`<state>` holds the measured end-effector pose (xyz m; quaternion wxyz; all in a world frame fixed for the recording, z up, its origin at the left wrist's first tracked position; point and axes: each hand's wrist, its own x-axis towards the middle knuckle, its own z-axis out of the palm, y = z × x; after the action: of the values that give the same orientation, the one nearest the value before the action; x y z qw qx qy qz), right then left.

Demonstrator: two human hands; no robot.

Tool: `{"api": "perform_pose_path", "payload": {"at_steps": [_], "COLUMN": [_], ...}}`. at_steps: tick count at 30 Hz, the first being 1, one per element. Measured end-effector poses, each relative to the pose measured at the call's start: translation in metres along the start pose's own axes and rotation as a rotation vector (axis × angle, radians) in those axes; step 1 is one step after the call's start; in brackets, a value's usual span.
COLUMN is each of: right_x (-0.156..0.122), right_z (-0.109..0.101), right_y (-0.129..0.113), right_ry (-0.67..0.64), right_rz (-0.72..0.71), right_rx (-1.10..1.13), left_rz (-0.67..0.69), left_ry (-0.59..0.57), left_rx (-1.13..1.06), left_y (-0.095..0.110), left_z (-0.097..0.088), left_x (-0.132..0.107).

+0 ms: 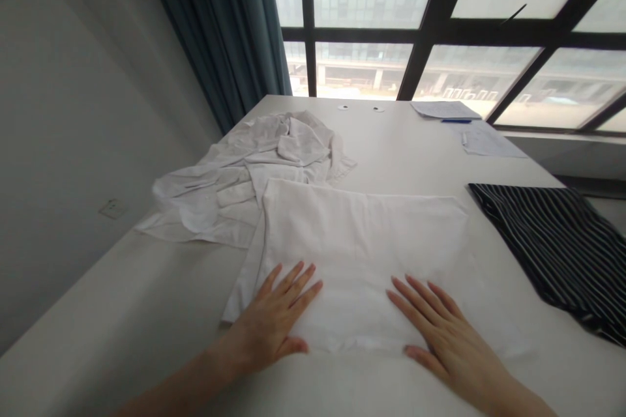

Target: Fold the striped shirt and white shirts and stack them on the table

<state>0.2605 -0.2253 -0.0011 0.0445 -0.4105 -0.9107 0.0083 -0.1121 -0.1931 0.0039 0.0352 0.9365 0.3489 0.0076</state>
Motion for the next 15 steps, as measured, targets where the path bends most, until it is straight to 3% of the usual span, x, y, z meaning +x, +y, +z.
{"api": "perform_pose_path", "payload": {"at_steps": [3, 5, 8, 11, 15], "right_x": [-0.008, -0.012, -0.017, -0.025, -0.037], "right_z": [0.001, 0.003, 0.005, 0.006, 0.005], "right_y": [0.005, 0.009, 0.023, 0.046, 0.073], "right_ry": [0.013, 0.075, 0.266, 0.449, 0.484], "right_rz": [0.008, 0.065, 0.348, 0.684, 0.921], "right_rx": [0.058, 0.162, 0.329, 0.332, 0.313], "left_rz": [-0.06, -0.15, -0.402, -0.68, -0.901], "left_ry": [0.032, 0.129, 0.353, 0.528, 0.55], "left_rx": [-0.008, -0.062, -0.275, -0.625, -1.039], "left_y": [-0.007, -0.013, -0.02, -0.027, -0.035], "left_z": [0.006, 0.011, 0.014, 0.01, -0.001], "left_x": [-0.012, -0.019, -0.027, -0.03, -0.029]}}
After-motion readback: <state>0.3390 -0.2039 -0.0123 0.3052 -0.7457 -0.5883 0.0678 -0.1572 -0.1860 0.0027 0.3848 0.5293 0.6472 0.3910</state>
